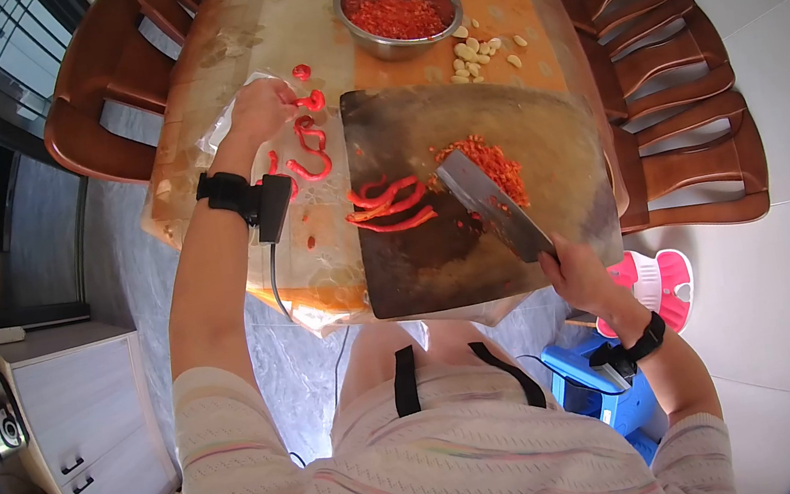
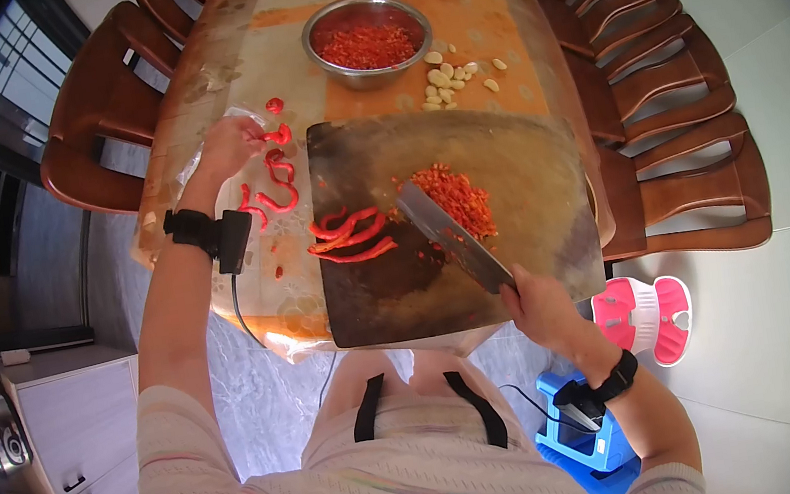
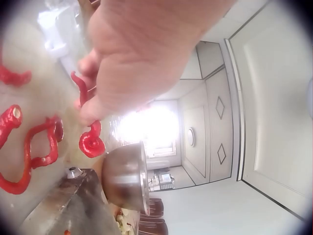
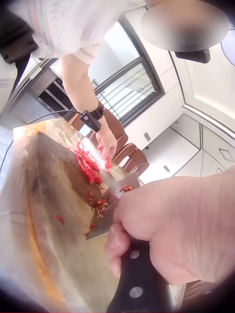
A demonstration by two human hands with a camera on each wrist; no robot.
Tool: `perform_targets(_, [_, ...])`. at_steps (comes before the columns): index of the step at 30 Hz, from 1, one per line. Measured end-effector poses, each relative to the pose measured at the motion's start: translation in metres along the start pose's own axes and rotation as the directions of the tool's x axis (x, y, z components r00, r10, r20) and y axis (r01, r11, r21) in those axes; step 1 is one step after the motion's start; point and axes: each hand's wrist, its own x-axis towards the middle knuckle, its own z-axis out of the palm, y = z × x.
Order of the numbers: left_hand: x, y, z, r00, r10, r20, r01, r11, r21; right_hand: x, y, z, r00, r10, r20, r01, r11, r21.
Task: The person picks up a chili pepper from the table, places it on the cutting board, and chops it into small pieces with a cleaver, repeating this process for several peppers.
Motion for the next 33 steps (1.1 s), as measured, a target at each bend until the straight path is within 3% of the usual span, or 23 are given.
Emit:
perform_targets(4, [-0.014,0.007,-0.003,0.994,0.088,-0.064,-0.091,0.995,-0.04,0.0,-0.002,0.0,1.0,0.01,0.002,-0.01,1.0,0.007])
perform_targets(9, [-0.061,0.05,-0.009,0.989,0.023,-0.146,-0.052,0.979,-0.199,-0.001,-0.003,-0.001,1.0,0.025,0.004,-0.025,1.0,-0.006])
perform_targets(10, [-0.075,0.058,-0.003,0.991,0.029,-0.133,-0.056,0.978,-0.203,0.0,-0.004,-0.001,1.0,0.019,0.005,-0.019,1.0,-0.01])
perform_targets(12, [-0.105,0.076,0.016,0.989,-0.022,-0.146,-0.046,0.893,-0.447,0.0,-0.003,-0.001,0.999,0.035,0.012,-0.035,0.999,-0.014])
perform_targets(18, [-0.191,0.145,0.074,0.992,-0.081,-0.099,-0.001,0.773,-0.635,0.007,0.012,-0.008,0.99,-0.135,0.037,0.133,0.99,0.054])
perform_targets(20, [-0.201,0.155,0.096,0.985,-0.127,-0.114,0.027,0.777,-0.629,0.01,0.014,-0.015,0.975,-0.181,0.133,0.148,0.963,0.224])
perform_targets(23, [-0.208,0.17,0.122,0.965,-0.198,-0.171,0.055,0.792,-0.608,0.015,0.027,-0.018,0.97,-0.215,0.115,0.182,0.952,0.245])
perform_targets(25, [-0.21,0.185,0.13,0.932,-0.209,-0.297,0.04,0.872,-0.488,0.008,0.03,-0.028,0.966,-0.23,0.121,0.2,0.955,0.217])
perform_targets(30, [-0.214,0.199,0.155,0.856,-0.383,-0.347,0.143,0.821,-0.552,-0.008,0.048,-0.055,0.94,-0.283,0.191,0.248,0.95,0.188])
perform_targets(33, [-0.216,0.201,0.164,0.832,-0.406,-0.377,0.164,0.83,-0.533,-0.008,0.064,-0.054,0.892,-0.403,0.204,0.383,0.914,0.132])
